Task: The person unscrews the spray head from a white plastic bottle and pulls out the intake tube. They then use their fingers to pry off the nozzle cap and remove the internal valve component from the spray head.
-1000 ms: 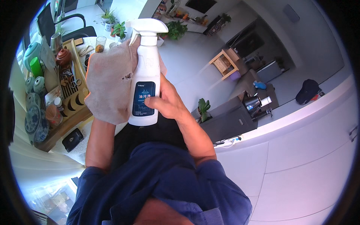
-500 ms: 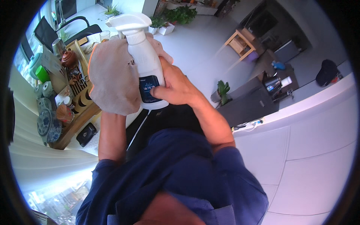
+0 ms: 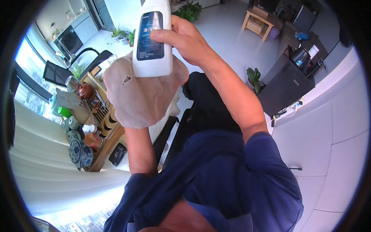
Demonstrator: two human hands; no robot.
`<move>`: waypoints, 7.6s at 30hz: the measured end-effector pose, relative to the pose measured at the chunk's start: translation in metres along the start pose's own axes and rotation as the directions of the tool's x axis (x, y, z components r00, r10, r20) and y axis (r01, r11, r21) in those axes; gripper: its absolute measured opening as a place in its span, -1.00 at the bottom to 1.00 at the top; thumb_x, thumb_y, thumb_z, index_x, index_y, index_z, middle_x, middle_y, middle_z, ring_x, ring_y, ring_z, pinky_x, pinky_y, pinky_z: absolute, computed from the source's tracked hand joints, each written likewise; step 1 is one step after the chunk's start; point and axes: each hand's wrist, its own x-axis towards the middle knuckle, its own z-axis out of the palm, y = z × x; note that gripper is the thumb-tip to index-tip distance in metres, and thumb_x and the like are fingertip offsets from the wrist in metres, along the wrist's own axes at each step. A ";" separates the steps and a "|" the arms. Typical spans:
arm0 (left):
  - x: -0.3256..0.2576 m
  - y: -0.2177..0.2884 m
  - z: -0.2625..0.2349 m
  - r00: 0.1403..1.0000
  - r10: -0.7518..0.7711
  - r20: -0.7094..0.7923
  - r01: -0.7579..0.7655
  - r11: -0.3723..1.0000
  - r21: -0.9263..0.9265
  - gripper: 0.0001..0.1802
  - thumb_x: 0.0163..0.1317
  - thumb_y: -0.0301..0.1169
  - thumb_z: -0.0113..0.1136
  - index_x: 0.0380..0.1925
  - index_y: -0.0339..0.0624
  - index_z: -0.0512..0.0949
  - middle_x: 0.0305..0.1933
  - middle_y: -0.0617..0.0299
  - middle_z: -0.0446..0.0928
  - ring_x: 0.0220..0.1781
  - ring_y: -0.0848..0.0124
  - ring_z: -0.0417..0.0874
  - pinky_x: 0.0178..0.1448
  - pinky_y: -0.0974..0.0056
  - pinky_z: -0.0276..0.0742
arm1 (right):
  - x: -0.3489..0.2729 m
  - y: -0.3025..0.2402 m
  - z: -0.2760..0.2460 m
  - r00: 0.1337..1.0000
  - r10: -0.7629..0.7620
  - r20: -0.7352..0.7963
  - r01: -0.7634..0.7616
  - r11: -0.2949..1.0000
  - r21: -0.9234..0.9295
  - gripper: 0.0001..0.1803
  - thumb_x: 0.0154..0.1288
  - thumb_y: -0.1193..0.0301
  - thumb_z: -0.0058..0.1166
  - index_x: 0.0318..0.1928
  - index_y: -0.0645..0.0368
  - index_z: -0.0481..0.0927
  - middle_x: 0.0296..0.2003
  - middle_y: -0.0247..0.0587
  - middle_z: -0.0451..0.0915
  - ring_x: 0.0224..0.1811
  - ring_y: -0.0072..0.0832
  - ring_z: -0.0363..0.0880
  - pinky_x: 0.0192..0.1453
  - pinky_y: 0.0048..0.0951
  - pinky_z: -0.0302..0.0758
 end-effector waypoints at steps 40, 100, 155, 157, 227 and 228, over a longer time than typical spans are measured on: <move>-0.090 -0.070 0.037 0.941 -0.216 0.260 0.244 0.966 -0.080 -0.42 0.21 -0.28 0.31 0.22 -0.11 0.38 0.18 0.08 0.47 0.26 0.20 0.48 0.38 0.21 0.32 | 0.010 -0.002 0.078 0.916 -0.353 -0.190 0.253 0.876 -0.410 -0.31 0.51 -0.07 -0.11 0.26 0.34 0.34 -0.10 -0.05 0.55 -0.04 -0.29 0.58 0.05 -0.30 0.49; -0.079 -0.039 0.025 0.828 0.026 0.560 0.215 0.907 -0.361 -0.49 -0.05 -0.22 0.41 -0.02 -0.04 0.62 -0.02 0.06 0.62 0.07 0.08 0.62 0.14 0.09 0.50 | -0.110 0.039 -0.006 0.880 0.467 0.089 -0.474 0.876 0.085 -0.12 -0.11 0.32 0.20 0.32 0.37 0.34 0.04 -0.10 0.62 0.04 -0.39 0.62 0.23 -0.35 0.51; 0.005 0.028 0.001 0.989 -0.134 -0.056 0.045 0.650 -0.759 -0.60 0.15 -0.29 0.41 -0.11 -0.29 0.56 -0.35 -0.01 0.62 -0.34 0.05 0.65 -0.28 0.14 0.52 | -0.032 -0.072 0.032 0.992 0.029 -0.122 -0.032 0.999 -0.019 -0.44 0.04 0.49 0.47 0.09 0.34 0.60 -0.12 -0.16 0.70 -0.11 -0.46 0.67 0.00 -0.42 0.60; 0.006 0.027 -0.002 0.993 -0.115 -0.035 0.048 0.642 -0.765 -0.61 0.16 -0.28 0.40 -0.12 -0.28 0.55 -0.35 -0.01 0.61 -0.34 0.04 0.65 -0.28 0.12 0.52 | -0.032 -0.073 0.031 0.993 0.019 -0.121 -0.029 0.997 -0.078 -0.45 0.05 0.46 0.46 0.08 0.33 0.61 -0.13 -0.18 0.70 -0.11 -0.47 0.67 0.00 -0.43 0.60; 0.008 0.012 -0.010 0.888 0.001 0.460 0.455 0.137 -0.880 -0.62 0.23 -0.19 0.34 -0.15 -0.29 0.62 -0.44 0.24 0.59 -0.39 0.53 0.56 -0.29 0.38 0.44 | -0.024 -0.042 0.025 0.994 0.001 0.108 -0.035 0.949 0.315 -0.10 0.11 0.18 0.37 0.41 0.26 0.28 0.36 0.01 0.34 0.14 -0.04 0.53 0.34 -0.02 0.40; 0.006 0.012 -0.009 0.897 -0.014 0.443 0.439 0.166 -0.883 -0.62 0.23 -0.18 0.34 -0.16 -0.30 0.62 -0.44 0.24 0.59 -0.39 0.53 0.55 -0.29 0.38 0.44 | -0.023 -0.041 0.026 0.993 0.016 0.114 -0.055 0.936 0.348 -0.08 0.11 0.17 0.37 0.41 0.27 0.27 0.36 0.01 0.34 0.14 -0.04 0.53 0.35 -0.01 0.40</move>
